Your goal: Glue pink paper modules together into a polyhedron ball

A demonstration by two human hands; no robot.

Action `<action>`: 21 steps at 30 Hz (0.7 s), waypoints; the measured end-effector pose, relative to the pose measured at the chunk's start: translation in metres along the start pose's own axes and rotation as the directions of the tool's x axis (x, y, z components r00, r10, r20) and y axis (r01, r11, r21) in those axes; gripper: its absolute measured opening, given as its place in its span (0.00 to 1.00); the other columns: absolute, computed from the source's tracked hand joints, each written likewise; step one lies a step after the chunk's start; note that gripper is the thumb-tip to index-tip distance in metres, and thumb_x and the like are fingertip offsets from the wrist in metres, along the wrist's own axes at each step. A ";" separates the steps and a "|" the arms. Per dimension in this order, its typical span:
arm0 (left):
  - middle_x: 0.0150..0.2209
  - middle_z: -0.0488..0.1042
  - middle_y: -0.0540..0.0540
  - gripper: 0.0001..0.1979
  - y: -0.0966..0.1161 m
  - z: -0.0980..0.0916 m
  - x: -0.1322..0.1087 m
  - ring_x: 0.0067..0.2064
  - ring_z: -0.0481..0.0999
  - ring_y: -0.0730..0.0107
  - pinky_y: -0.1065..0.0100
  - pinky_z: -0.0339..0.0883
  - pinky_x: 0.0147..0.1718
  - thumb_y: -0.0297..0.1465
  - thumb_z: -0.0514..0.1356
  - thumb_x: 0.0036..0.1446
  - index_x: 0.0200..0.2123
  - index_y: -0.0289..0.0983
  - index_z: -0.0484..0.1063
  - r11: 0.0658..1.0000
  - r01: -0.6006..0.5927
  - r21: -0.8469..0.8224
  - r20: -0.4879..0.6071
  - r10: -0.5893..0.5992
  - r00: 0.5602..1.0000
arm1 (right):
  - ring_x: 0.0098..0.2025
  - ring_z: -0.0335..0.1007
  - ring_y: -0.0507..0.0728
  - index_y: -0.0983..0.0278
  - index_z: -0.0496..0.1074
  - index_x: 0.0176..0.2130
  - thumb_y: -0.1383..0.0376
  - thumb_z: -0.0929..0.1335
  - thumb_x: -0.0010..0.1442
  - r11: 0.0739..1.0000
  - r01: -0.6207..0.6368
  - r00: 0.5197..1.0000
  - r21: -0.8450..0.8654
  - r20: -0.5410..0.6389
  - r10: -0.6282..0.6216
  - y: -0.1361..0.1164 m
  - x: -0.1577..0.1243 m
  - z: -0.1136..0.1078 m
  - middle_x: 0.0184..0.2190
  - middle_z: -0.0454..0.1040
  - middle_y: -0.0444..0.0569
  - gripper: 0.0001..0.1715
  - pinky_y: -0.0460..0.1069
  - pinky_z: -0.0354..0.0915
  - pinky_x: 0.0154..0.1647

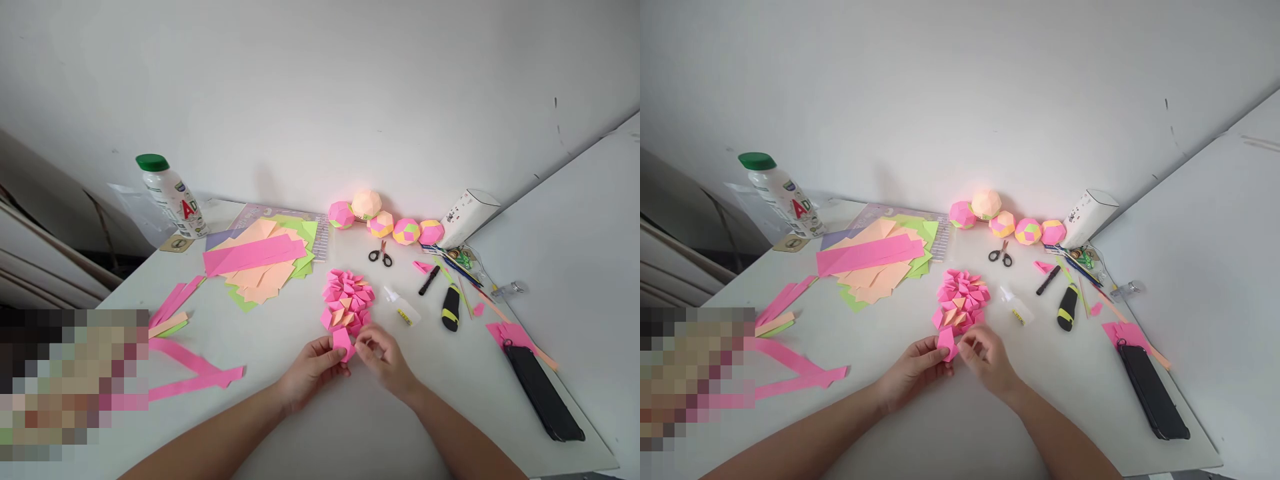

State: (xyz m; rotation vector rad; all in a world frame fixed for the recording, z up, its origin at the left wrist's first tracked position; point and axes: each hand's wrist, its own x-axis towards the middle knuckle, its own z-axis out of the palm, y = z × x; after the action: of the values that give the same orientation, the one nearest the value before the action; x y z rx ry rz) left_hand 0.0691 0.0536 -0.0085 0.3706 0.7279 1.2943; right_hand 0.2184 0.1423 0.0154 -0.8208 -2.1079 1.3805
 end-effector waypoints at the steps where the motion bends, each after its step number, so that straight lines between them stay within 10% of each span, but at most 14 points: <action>1: 0.26 0.71 0.48 0.07 0.001 -0.001 0.000 0.29 0.69 0.73 0.67 0.65 0.35 0.31 0.65 0.50 0.28 0.33 0.73 1.000 0.004 -0.009 -0.012 -0.004 1.000 | 0.35 0.65 0.57 0.62 0.68 0.30 0.61 0.65 0.58 0.975 0.094 0.985 -0.200 -0.122 -0.120 0.004 0.004 -0.009 0.31 0.68 0.49 0.08 0.52 0.65 0.37; 4: 0.26 0.71 0.47 0.06 0.003 -0.005 0.002 0.28 0.69 0.73 0.66 0.65 0.35 0.31 0.64 0.50 0.27 0.33 0.72 0.999 -0.012 -0.052 -0.040 0.010 0.999 | 0.47 0.61 0.66 0.65 0.70 0.36 0.64 0.66 0.55 0.722 0.048 0.870 -0.690 -0.326 -0.369 0.025 0.016 -0.038 0.40 0.67 0.58 0.08 0.62 0.59 0.50; 7: 0.24 0.70 0.48 0.06 0.004 -0.009 0.004 0.28 0.69 0.73 0.66 0.65 0.34 0.30 0.63 0.51 0.26 0.34 0.71 0.995 -0.020 -0.100 -0.042 0.015 0.999 | 0.52 0.58 0.70 0.68 0.67 0.45 0.68 0.65 0.52 0.586 -0.124 0.871 -0.801 -0.371 -0.323 0.050 0.025 -0.060 0.46 0.65 0.62 0.18 0.65 0.58 0.50; 15: 0.23 0.70 0.48 0.07 0.012 -0.012 0.006 0.27 0.69 0.72 0.68 0.65 0.33 0.30 0.63 0.51 0.24 0.34 0.69 0.993 -0.032 -0.117 -0.055 0.026 0.998 | 0.47 0.68 0.63 0.64 0.66 0.47 0.64 0.64 0.54 0.842 -0.179 0.906 -0.510 -0.419 -0.061 0.057 0.027 -0.066 0.45 0.71 0.57 0.19 0.55 0.69 0.39; 21: 0.23 0.69 0.47 0.06 0.014 -0.013 0.007 0.27 0.68 0.71 0.67 0.65 0.32 0.30 0.62 0.50 0.25 0.34 0.70 0.990 -0.041 -0.133 -0.045 0.035 0.998 | 0.48 0.68 0.59 0.60 0.66 0.48 0.69 0.65 0.54 0.907 0.166 0.979 -0.388 -0.047 -0.200 0.012 0.011 -0.042 0.46 0.71 0.52 0.20 0.54 0.66 0.48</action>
State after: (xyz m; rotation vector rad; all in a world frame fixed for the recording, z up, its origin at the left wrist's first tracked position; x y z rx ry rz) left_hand 0.0509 0.0623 -0.0109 0.2498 0.6685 1.3825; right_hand 0.2422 0.1802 0.0210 -0.7849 -2.3537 0.8321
